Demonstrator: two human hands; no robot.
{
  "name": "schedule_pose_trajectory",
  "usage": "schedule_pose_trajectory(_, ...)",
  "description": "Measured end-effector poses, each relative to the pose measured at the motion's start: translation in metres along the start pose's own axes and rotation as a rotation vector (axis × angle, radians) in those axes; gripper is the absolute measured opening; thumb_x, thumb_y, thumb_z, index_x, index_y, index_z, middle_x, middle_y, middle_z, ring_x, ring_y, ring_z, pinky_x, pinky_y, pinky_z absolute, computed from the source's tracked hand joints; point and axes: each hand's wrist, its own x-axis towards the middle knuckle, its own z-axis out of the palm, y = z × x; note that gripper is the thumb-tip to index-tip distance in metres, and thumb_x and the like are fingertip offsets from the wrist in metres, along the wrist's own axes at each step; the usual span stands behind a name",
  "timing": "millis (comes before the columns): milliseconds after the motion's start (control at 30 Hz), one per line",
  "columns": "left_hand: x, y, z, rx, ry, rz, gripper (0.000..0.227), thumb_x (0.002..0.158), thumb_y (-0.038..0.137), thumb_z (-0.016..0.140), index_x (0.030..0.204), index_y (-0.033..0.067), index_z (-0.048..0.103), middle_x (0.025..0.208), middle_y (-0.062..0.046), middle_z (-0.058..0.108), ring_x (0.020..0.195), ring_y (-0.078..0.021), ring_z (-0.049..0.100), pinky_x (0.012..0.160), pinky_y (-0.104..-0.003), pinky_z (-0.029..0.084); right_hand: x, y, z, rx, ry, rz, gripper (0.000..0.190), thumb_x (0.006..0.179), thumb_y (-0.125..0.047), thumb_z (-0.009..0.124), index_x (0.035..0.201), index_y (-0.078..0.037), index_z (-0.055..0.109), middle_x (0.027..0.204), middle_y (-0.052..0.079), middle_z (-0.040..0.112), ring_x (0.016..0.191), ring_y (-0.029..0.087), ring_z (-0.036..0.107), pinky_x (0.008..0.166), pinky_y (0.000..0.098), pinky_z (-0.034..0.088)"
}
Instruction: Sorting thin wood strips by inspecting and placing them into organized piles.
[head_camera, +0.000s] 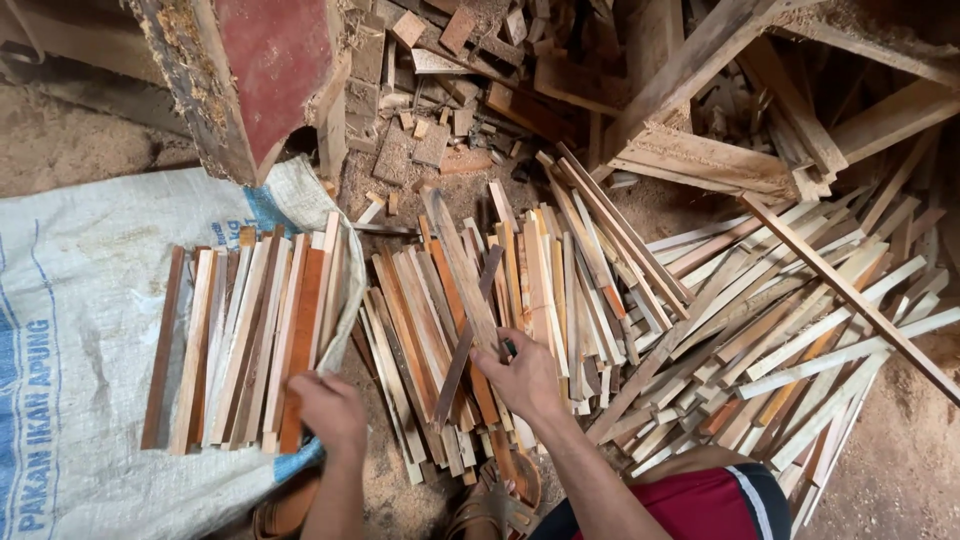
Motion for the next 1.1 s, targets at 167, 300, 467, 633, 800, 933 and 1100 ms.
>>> schedule_pose_trajectory(167, 0.005, -0.052, 0.036, 0.584, -0.258, 0.152, 0.025, 0.096, 0.003, 0.049, 0.121, -0.0007, 0.053, 0.121, -0.018, 0.056, 0.107, -0.0298, 0.058, 0.097, -0.043, 0.052, -0.001, 0.005, -0.002, -0.081, 0.028, -0.011, 0.068, 0.085, -0.043, 0.076, 0.138, -0.004, 0.06, 0.077, 0.01, 0.072, 0.037, 0.011, 0.05, 0.029, 0.0244, 0.046)
schedule_pose_trajectory(300, 0.006, -0.041, 0.045, 1.342, -0.332, 0.175, 0.054, 0.106, 0.033, 0.02, 0.145, 0.0066, 0.045, 0.153, -0.011, 0.05, 0.14, -0.021, 0.046, 0.112, -0.041, 0.034, -0.006, 0.0, -0.009, -0.026, 0.011, -0.005, 0.062, 0.085, -0.041, 0.075, 0.132, -0.002, 0.063, 0.077, 0.005, 0.066, 0.055, 0.015, 0.062, 0.04, 0.0263, 0.051)
schedule_pose_trajectory(467, -0.025, 0.006, 0.01, 1.947, -0.579, 0.38, 0.083, 0.097, 0.064, 0.047, 0.158, 0.011, 0.03, 0.153, -0.005, 0.041, 0.132, -0.0215, 0.03, 0.108, -0.051, 0.013, -0.011, 0.006, -0.013, 0.002, 0.019, 0.008, 0.06, 0.083, -0.039, 0.073, 0.13, -0.003, 0.064, 0.078, 0.005, 0.067, 0.053, 0.015, 0.06, 0.043, 0.0274, 0.051)
schedule_pose_trajectory(633, -0.044, 0.036, -0.008, 2.089, -0.701, 0.458, 0.084, 0.099, 0.059, 0.051, 0.161, 0.0116, 0.02, 0.169, -0.016, 0.012, 0.157, -0.038, 0.001, 0.119, -0.069, -0.001, -0.013, 0.01, -0.015, -0.025, 0.02, 0.01, 0.062, 0.084, -0.041, 0.073, 0.132, -0.004, 0.063, 0.079, 0.004, 0.069, 0.054, 0.015, 0.061, 0.04, 0.0257, 0.051)
schedule_pose_trajectory(800, -0.026, 0.008, -0.001, 2.122, -0.404, 0.51, 0.076, 0.085, 0.024, 0.075, 0.151, 0.0033, 0.043, 0.165, -0.028, 0.029, 0.152, -0.0504, 0.017, 0.119, -0.064, 0.023, -0.014, 0.001, -0.015, 0.027, -0.003, -0.034, 0.053, 0.082, -0.033, 0.073, 0.126, -0.005, 0.068, 0.083, 0.007, 0.073, 0.046, 0.013, 0.056, 0.036, 0.0266, 0.051)
schedule_pose_trajectory(933, -0.019, 0.017, -0.009, 2.18, -0.391, 0.49, 0.069, 0.097, 0.059, 0.048, 0.153, 0.0176, 0.044, 0.17, -0.019, 0.021, 0.151, -0.0496, 0.02, 0.112, -0.066, 0.018, -0.01, 0.005, -0.009, 0.015, 0.001, -0.036, 0.056, 0.082, -0.038, 0.073, 0.127, -0.006, 0.068, 0.085, 0.009, 0.071, 0.046, 0.013, 0.057, 0.035, 0.0271, 0.052)
schedule_pose_trajectory(1100, -0.02, 0.022, -0.009, 2.04, -0.526, 0.423, 0.048, 0.098, 0.05, 0.05, 0.138, 0.0243, 0.057, 0.172, -0.015, 0.012, 0.156, -0.0542, 0.001, 0.115, -0.073, -0.005, -0.01, 0.01, -0.008, 0.01, -0.016, -0.029, 0.054, 0.084, -0.036, 0.074, 0.129, -0.006, 0.066, 0.086, 0.008, 0.073, 0.042, 0.01, 0.053, 0.032, 0.0244, 0.049)
